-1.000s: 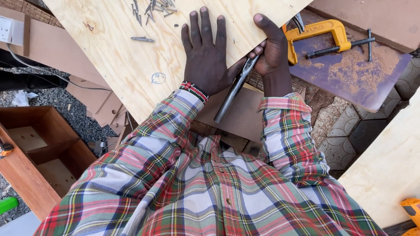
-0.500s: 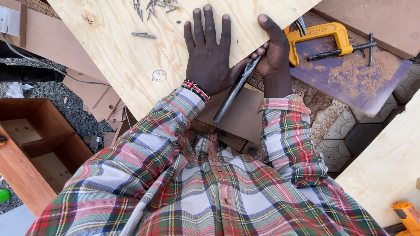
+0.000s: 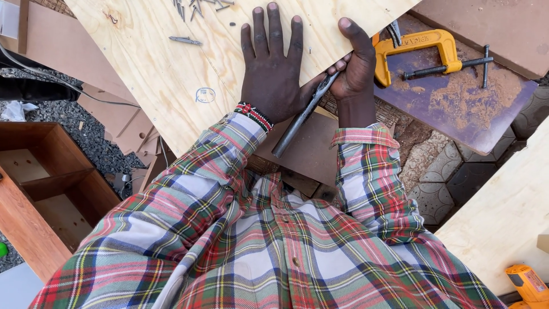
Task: The person repeatedly picks up nails and hammers them into a wooden board. They adjust the board's position and continue driving nails into different spots across the surface.
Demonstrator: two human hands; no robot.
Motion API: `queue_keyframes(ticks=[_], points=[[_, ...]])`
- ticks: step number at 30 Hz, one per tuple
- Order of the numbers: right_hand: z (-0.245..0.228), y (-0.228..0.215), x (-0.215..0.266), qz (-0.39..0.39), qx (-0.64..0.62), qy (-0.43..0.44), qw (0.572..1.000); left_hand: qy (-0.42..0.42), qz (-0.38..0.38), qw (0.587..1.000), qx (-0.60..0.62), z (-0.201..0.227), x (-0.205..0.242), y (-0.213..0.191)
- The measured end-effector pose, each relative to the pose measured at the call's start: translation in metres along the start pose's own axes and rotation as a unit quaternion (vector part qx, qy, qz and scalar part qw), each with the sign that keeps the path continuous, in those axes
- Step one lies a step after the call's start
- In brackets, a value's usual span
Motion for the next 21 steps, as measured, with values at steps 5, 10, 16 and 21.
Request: queue_keyframes(ticks=[5,10,16,21], points=[[-0.002,0.002,0.002,0.003,-0.002,0.003,1.0,0.004,0.001,1.0,0.004,0.0,0.0,0.0],[-0.01,0.007,0.008,0.011,0.036,-0.01,0.999,0.007,-0.005,1.0,0.008,0.0,0.0,0.001],[-0.018,0.004,0.013,-0.018,0.061,-0.002,0.998,0.021,0.006,1.0,0.01,0.001,0.001,-0.002],[-0.058,-0.025,0.063,0.09,0.07,-0.058,0.992,0.024,-0.012,0.999,0.02,0.0,0.0,-0.003]])
Point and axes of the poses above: each hand's wrist, its own x-axis away from the middle knuckle, its own y-axis out of the palm, z = x × y, the point moved 6 cm from there along -x, towards the middle knuckle, and after that the axes turned 8 degrees about -y, right-handed, at the moved point
